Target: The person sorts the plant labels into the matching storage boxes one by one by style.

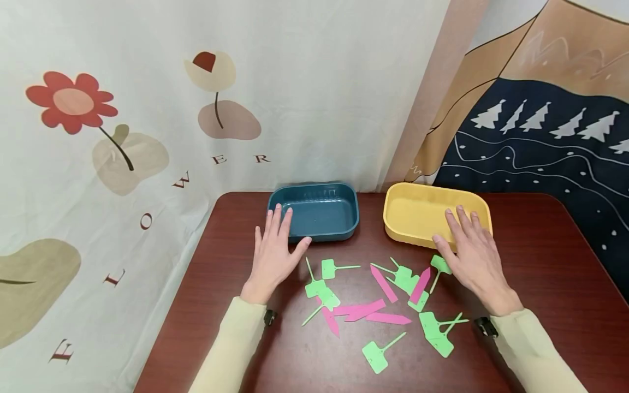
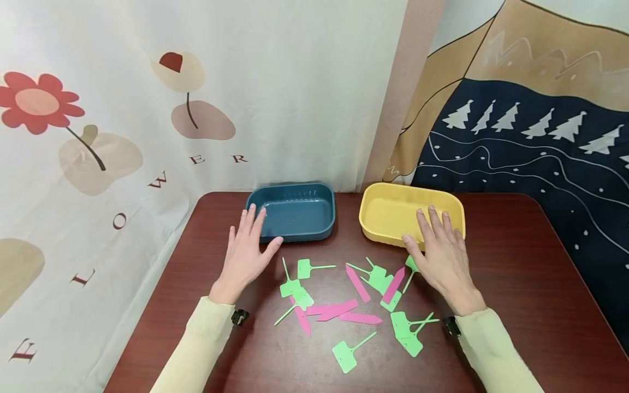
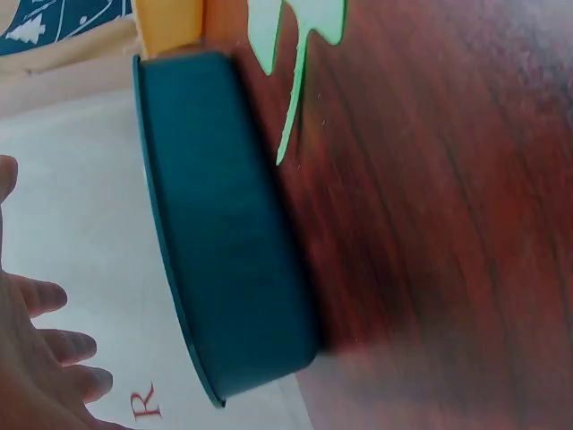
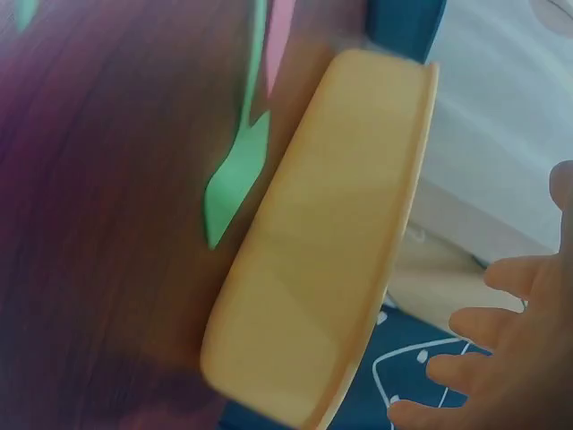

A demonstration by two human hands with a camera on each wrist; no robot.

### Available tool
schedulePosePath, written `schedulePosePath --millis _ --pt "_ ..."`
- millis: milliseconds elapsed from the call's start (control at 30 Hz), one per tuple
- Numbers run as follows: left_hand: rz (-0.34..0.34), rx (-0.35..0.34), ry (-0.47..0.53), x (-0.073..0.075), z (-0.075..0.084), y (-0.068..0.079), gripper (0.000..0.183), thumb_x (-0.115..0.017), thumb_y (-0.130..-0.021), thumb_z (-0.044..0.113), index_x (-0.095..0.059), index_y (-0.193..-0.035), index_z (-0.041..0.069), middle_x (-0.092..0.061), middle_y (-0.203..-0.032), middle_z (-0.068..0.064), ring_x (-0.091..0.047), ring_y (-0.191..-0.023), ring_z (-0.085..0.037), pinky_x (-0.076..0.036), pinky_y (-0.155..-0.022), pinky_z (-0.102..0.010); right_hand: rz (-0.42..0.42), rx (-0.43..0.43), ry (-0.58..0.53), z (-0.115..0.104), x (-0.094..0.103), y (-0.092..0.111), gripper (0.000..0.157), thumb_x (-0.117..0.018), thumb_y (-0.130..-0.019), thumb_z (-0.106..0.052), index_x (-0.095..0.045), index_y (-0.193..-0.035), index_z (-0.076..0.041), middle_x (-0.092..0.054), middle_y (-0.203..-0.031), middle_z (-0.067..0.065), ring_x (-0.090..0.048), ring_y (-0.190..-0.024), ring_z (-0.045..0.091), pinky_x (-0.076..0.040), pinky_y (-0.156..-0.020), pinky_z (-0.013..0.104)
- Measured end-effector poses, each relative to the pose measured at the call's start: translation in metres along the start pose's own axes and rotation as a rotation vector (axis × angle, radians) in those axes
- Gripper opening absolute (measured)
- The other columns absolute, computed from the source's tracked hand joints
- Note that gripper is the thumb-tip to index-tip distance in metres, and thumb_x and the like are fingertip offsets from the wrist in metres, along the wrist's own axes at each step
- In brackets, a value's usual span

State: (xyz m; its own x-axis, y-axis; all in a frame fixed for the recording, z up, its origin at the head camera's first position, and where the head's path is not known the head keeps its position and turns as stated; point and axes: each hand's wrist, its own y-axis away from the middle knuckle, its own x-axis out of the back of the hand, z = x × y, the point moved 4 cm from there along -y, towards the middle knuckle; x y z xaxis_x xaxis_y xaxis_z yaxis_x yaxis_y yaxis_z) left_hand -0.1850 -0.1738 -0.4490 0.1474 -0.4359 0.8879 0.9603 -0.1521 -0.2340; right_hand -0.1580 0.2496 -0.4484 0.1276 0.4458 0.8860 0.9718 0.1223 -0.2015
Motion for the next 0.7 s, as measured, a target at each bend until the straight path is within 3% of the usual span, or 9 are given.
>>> schedulePosePath --millis 267,467,700 --pt "0.055 0.091 0.093 0.017 -0.018 -0.009 0.085 -0.056 -0.101 0.058 -0.026 -0.165 0.011 -0.011 -0.173 -0.011 -0.006 -0.16 -0.033 -0.015 -0.12 -0.069 0.035 0.052 -0.053 -0.03 -0.009 -0.009 0.073 -0.05 -0.106 -0.049 -0.036 -0.16 -0.002 -0.027 -0.166 0.024 -0.017 -0.154 0.048 -0.023 -0.114 0.071" --pt "-0.009 0.162 0.127 0.014 -0.028 -0.014 0.09 -0.052 -0.102 0.062 -0.017 -0.167 0.011 -0.001 -0.175 -0.007 0.0 -0.16 -0.029 -0.014 -0.119 -0.07 0.019 0.118 -0.044 -0.061 -0.029 -0.019 0.072 -0.053 -0.105 -0.049 -0.039 -0.158 -0.001 -0.031 -0.165 0.023 -0.02 -0.154 0.047 -0.025 -0.115 0.069" --pt "-0.093 0.247 0.142 0.002 -0.04 -0.014 0.097 -0.046 -0.101 0.068 -0.01 -0.167 0.007 0.005 -0.174 -0.009 0.004 -0.16 -0.031 -0.015 -0.119 -0.07 -0.101 0.178 -0.009 -0.1 -0.059 -0.028 0.077 -0.05 -0.105 -0.054 -0.036 -0.16 -0.003 -0.027 -0.168 0.017 -0.017 -0.157 0.038 -0.022 -0.12 0.064"
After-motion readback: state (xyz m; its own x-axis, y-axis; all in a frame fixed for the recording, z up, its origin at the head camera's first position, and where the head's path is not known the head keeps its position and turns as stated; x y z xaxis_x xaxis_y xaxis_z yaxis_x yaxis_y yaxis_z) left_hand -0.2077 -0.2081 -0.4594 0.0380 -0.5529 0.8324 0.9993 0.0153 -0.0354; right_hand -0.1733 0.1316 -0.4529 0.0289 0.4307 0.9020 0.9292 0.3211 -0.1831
